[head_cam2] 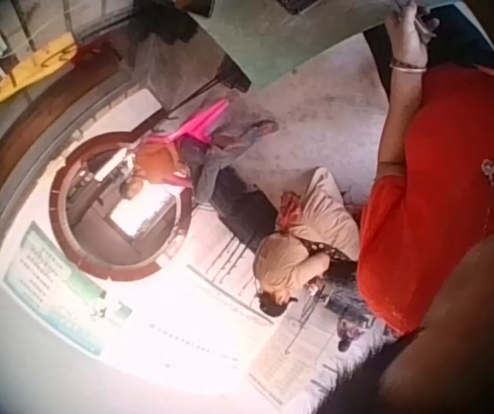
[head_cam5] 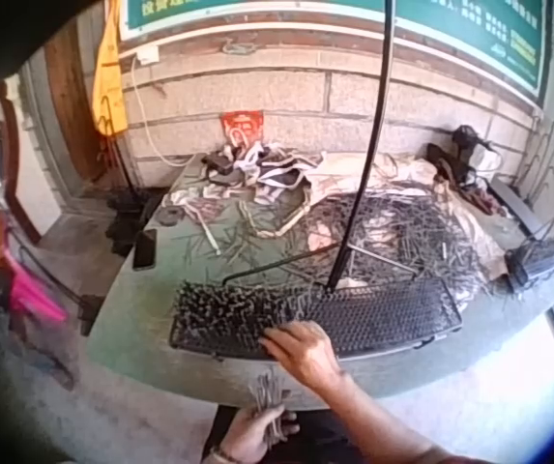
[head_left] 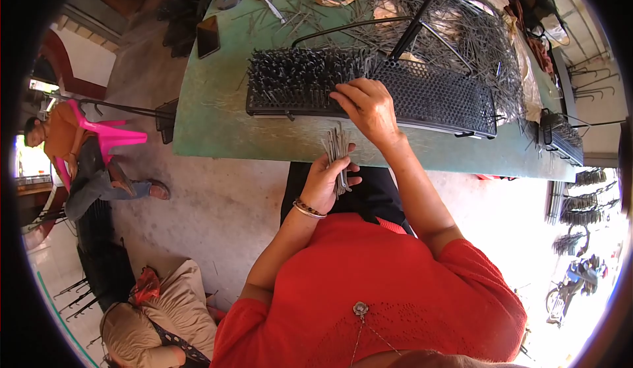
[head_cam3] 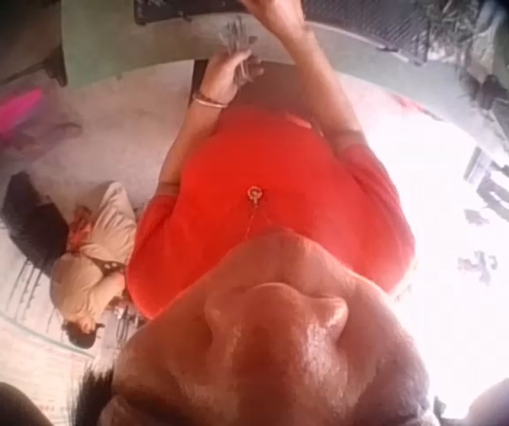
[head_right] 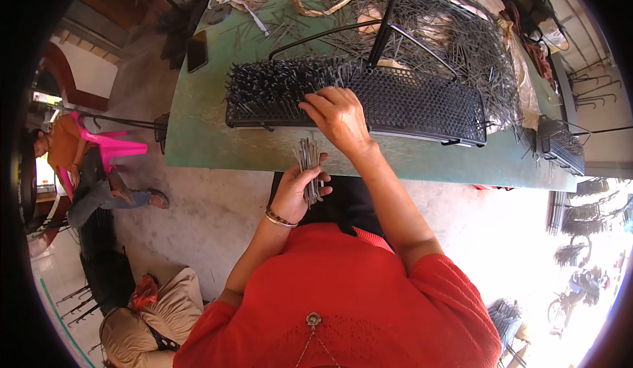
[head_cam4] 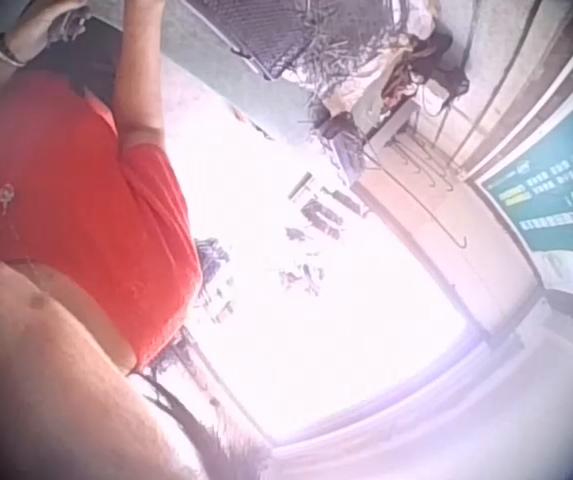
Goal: Insert metal bristles into a brush base at a workbench.
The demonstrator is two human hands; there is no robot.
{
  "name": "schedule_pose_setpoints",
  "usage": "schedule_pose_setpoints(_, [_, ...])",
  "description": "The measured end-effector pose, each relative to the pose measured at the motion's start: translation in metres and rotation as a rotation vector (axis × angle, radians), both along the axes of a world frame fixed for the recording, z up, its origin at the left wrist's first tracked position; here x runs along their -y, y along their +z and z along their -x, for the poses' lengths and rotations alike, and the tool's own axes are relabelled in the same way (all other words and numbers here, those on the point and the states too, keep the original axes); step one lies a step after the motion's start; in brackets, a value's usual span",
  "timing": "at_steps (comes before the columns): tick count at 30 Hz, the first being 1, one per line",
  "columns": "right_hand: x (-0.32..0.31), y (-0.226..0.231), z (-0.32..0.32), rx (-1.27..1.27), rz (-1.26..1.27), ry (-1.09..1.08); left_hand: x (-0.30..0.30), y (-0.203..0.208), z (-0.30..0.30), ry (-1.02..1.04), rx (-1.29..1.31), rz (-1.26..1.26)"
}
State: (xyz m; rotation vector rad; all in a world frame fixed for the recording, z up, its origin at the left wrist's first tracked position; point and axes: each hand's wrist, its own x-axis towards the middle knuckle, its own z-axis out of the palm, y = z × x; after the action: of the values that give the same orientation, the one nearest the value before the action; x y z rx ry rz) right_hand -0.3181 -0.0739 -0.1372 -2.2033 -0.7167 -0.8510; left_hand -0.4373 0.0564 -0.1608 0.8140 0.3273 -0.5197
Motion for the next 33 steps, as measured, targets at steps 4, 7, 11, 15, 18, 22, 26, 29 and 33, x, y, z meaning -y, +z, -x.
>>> schedule_pose_setpoints(4, [0.004,0.011,0.015,-0.314,-0.219,-0.003,-0.001,0.002,0.001,0.055,0.0,0.016])
schedule_pose_setpoints(7, [0.011,0.014,0.03,-0.591,-0.184,0.146,-0.002,0.001,0.0,0.08,0.02,0.037])
schedule_pose_setpoints(11, [0.013,0.002,0.041,-0.867,-0.262,0.233,-0.003,-0.002,-0.002,0.066,0.02,0.078])
schedule_pose_setpoints(15, [0.015,0.001,0.041,-1.064,-0.418,0.208,0.004,0.007,-0.002,0.113,0.033,0.095])
schedule_pose_setpoints(18, [0.018,0.0,0.039,-1.037,-0.395,0.169,0.004,0.005,0.0,0.118,0.013,0.051])
schedule_pose_setpoints(22, [0.018,0.0,0.038,-1.076,-0.45,0.121,0.001,-0.004,0.0,0.109,0.036,-0.003])
schedule_pose_setpoints(26, [0.015,-0.002,0.033,-1.088,-0.541,0.122,0.0,-0.007,0.001,0.09,0.062,-0.057])
schedule_pose_setpoints(29, [0.011,0.001,0.028,-0.997,-0.687,0.111,0.002,-0.005,0.001,0.095,0.069,-0.07])
schedule_pose_setpoints(33, [0.005,0.024,0.021,-0.899,-0.835,0.099,-0.001,-0.008,0.001,0.06,0.076,-0.044])
